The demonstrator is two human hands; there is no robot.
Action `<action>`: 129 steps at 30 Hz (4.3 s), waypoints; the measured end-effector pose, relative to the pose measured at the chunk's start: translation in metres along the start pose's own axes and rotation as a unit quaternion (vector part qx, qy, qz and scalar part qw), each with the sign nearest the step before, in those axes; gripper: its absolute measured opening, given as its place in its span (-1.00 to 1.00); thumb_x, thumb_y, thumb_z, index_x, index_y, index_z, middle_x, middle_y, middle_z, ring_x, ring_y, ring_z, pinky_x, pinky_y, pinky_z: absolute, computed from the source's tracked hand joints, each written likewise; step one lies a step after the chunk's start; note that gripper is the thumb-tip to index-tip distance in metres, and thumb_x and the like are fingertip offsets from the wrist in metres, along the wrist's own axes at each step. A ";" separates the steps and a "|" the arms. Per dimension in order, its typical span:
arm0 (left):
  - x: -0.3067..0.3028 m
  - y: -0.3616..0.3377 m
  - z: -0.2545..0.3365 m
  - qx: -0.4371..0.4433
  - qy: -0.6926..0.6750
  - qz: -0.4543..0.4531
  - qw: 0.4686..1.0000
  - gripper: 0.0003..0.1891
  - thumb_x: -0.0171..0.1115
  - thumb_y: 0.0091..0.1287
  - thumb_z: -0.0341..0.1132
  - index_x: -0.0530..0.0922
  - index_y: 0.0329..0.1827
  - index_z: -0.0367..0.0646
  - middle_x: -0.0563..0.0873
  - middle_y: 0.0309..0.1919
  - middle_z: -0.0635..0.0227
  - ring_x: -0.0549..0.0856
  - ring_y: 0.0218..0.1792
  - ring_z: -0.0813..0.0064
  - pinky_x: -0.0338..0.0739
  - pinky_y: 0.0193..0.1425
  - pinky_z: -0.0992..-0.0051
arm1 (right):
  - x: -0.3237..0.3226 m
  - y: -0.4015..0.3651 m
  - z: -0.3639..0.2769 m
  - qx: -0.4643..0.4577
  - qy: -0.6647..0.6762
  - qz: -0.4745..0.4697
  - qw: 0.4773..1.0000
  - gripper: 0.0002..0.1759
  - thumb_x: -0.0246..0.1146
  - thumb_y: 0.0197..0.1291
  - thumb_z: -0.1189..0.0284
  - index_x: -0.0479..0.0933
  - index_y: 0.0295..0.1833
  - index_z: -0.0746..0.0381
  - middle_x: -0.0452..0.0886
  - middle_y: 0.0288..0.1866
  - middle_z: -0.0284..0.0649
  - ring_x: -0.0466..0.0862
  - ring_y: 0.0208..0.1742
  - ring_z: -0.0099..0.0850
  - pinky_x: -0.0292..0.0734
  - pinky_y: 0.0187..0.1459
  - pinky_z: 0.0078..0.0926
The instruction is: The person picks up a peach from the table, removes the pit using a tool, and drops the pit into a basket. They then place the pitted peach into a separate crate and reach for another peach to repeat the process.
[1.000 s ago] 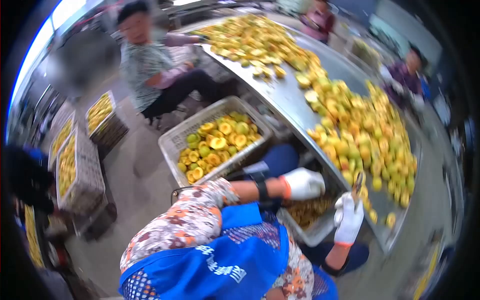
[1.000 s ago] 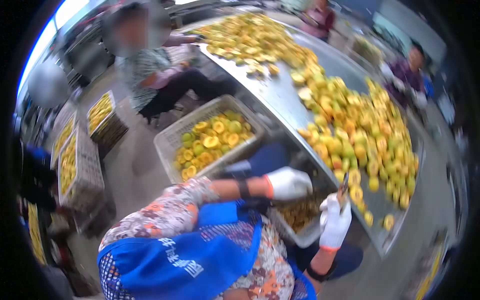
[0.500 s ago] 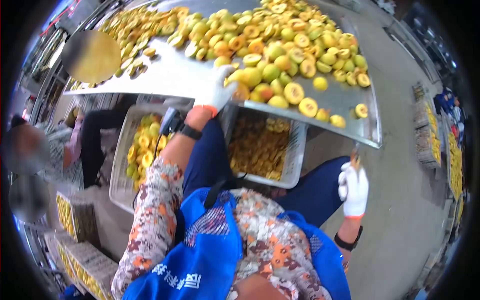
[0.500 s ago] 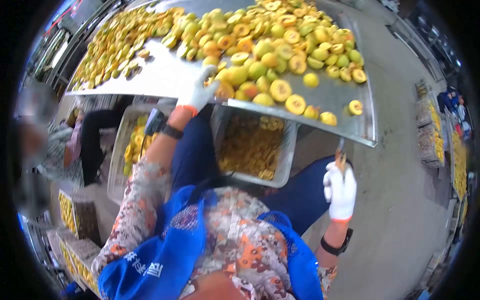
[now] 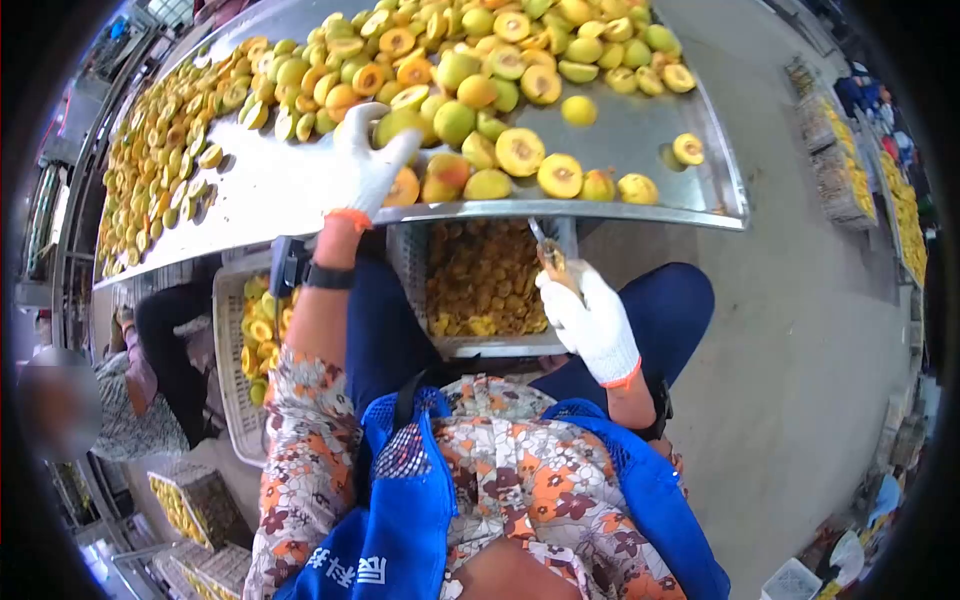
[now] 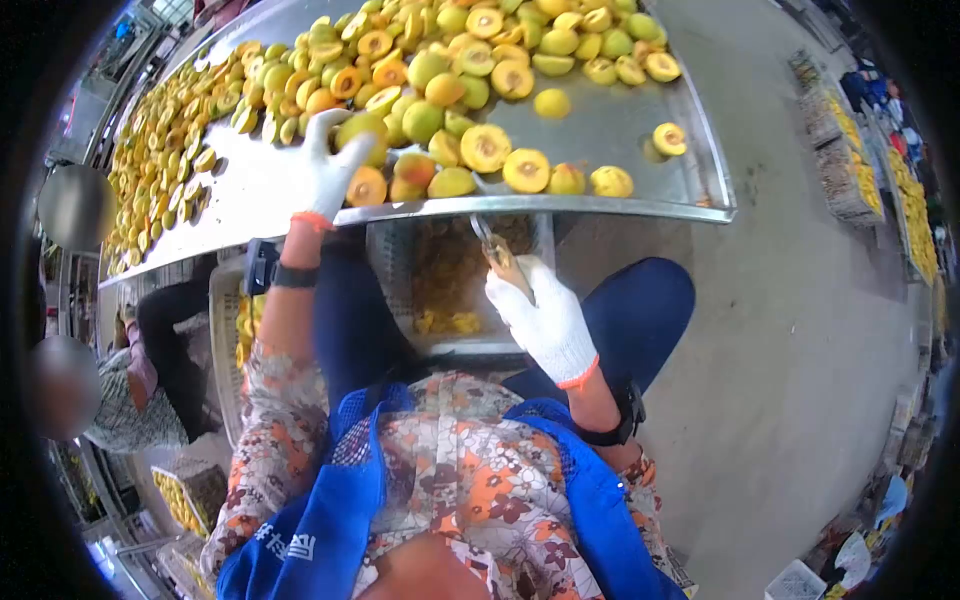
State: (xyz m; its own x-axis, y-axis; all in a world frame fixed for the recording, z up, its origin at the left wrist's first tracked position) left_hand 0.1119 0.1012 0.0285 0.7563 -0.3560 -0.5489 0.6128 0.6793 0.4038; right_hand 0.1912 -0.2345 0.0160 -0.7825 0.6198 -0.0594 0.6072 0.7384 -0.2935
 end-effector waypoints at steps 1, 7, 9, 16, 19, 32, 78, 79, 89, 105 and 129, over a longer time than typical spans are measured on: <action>-0.004 -0.016 0.002 -0.081 -0.169 0.016 0.982 -0.51 0.40 0.34 -0.03 0.56 0.19 -0.14 0.71 -0.13 0.24 0.71 -0.14 0.30 0.62 -0.09 0.38 | 0.005 0.006 0.001 -0.059 -0.053 -0.004 0.997 -0.67 0.32 0.45 0.27 0.55 0.10 0.30 0.64 -0.39 -0.24 0.60 -0.44 -0.57 0.51 -0.39 -0.50; 0.014 -0.123 0.073 -0.387 -0.560 -0.026 0.732 -0.47 -0.08 0.58 0.10 0.51 0.31 -0.13 0.69 -0.02 0.31 0.67 -0.25 0.50 0.48 -0.37 0.55 | 0.054 0.013 -0.021 -0.110 -0.095 -0.067 0.987 -0.60 0.33 0.41 0.28 0.52 0.17 0.34 0.73 -0.12 0.11 0.79 -0.09 0.02 0.63 -0.10 -0.21; 0.016 -0.133 0.069 -0.298 -0.558 -0.052 0.773 -0.50 -0.09 0.61 0.04 0.51 0.32 -0.16 0.68 0.10 0.28 0.68 -0.03 0.45 0.60 -0.05 0.47 | 0.064 0.014 -0.012 -0.156 -0.125 -0.056 0.978 -0.57 0.36 0.39 0.28 0.50 0.19 0.34 0.72 -0.16 0.15 0.78 -0.12 0.07 0.65 -0.16 -0.18; 0.025 -0.151 0.059 -0.322 -0.589 -0.038 0.741 -0.55 -0.16 0.64 -0.06 0.50 0.32 -0.17 0.66 0.16 0.25 0.64 0.21 0.41 0.51 0.39 0.31 | 0.064 0.008 0.001 -0.209 -0.216 0.035 0.953 -0.59 0.41 0.34 0.30 0.49 0.14 0.31 0.71 -0.31 0.12 0.77 -0.26 0.10 0.66 -0.30 -0.13; 0.027 -0.154 0.060 -0.322 -0.539 -0.044 0.777 -0.54 -0.18 0.62 -0.05 0.51 0.29 -0.17 0.67 0.14 0.25 0.64 0.18 0.41 0.51 0.37 0.33 | 0.067 0.008 0.003 -0.180 -0.261 0.028 0.948 -0.59 0.38 0.36 0.26 0.49 0.13 0.29 0.71 -0.30 0.14 0.76 -0.27 0.11 0.66 -0.32 -0.10; 0.027 -0.160 0.037 -0.160 -0.294 -0.065 0.940 -0.64 -0.16 0.67 -0.24 0.57 0.15 -0.27 0.70 -0.01 0.21 0.67 0.01 0.45 0.53 0.20 0.45 | 0.076 0.009 0.023 -0.155 -0.298 -0.026 0.942 -0.61 0.26 0.43 0.17 0.42 -0.02 0.31 0.65 -0.43 0.21 0.71 -0.36 0.22 0.59 -0.39 0.10; 0.029 -0.167 0.044 -0.171 -0.149 -0.092 0.970 -0.80 0.19 0.55 -0.34 0.61 0.09 -0.25 0.77 -0.20 0.19 0.77 -0.19 0.44 0.64 -0.03 0.44 | 0.088 0.000 0.064 -0.220 -0.250 -0.122 0.935 -0.57 0.26 0.44 0.17 0.50 0.07 0.38 0.66 -0.39 0.00 0.73 -0.35 -0.13 0.58 -0.29 -0.21; 0.029 -0.170 0.043 -0.161 -0.130 -0.089 0.974 -0.80 0.20 0.54 -0.33 0.61 0.08 -0.24 0.77 -0.20 0.17 0.78 -0.18 0.41 0.64 -0.02 0.43 | 0.087 0.000 0.070 -0.220 -0.249 -0.125 0.935 -0.57 0.26 0.44 0.17 0.50 0.07 0.38 0.66 -0.39 0.00 0.73 -0.35 -0.13 0.58 -0.29 -0.21; 0.020 -0.176 0.029 -0.222 -0.317 -0.112 0.915 -0.75 0.05 0.63 -0.29 0.64 0.07 -0.24 0.76 -0.14 0.34 0.68 -0.12 0.62 0.57 0.05 0.55 | 0.092 -0.011 0.027 0.301 0.264 -0.260 0.879 -0.82 0.12 0.59 0.29 0.45 0.07 0.17 0.38 -0.53 -0.46 0.33 -0.66 -0.69 0.14 -0.68 -0.65; 0.021 -0.168 0.008 -0.239 -0.389 -0.149 0.877 -0.67 0.01 0.64 -0.19 0.64 0.07 -0.26 0.72 -0.06 0.31 0.67 -0.06 0.55 0.56 0.15 0.50 | 0.105 -0.004 0.031 0.319 0.293 -0.291 0.853 -0.73 0.01 0.63 0.26 0.46 -0.11 0.20 0.29 -0.62 -0.46 0.15 -0.77 -0.69 0.03 -0.76 -0.65; -0.175 -0.130 -0.064 0.016 0.565 0.115 0.817 -0.73 0.21 0.47 -0.03 0.77 0.01 0.12 0.79 0.02 0.32 0.65 0.15 -0.02 0.38 0.35 0.04 | 0.074 0.009 0.029 0.248 0.173 -0.267 0.915 -0.79 0.17 0.53 0.38 0.40 0.14 0.20 0.36 -0.53 -0.49 0.31 -0.67 -0.69 0.15 -0.66 -0.69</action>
State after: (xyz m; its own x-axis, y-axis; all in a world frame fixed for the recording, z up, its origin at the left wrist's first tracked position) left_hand -0.1147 0.1162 0.0251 0.1684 0.6110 -0.7735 0.5041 0.6209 0.6003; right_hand 0.1346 -0.1892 -0.0192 -0.8072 0.3165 0.4983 -0.0524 0.8023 -0.5946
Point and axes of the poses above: each hand's wrist, its own y-axis towards the middle knuckle, its own x-axis out of the palm, z = x × y, the point moved 3 cm from there along y, towards the middle knuckle
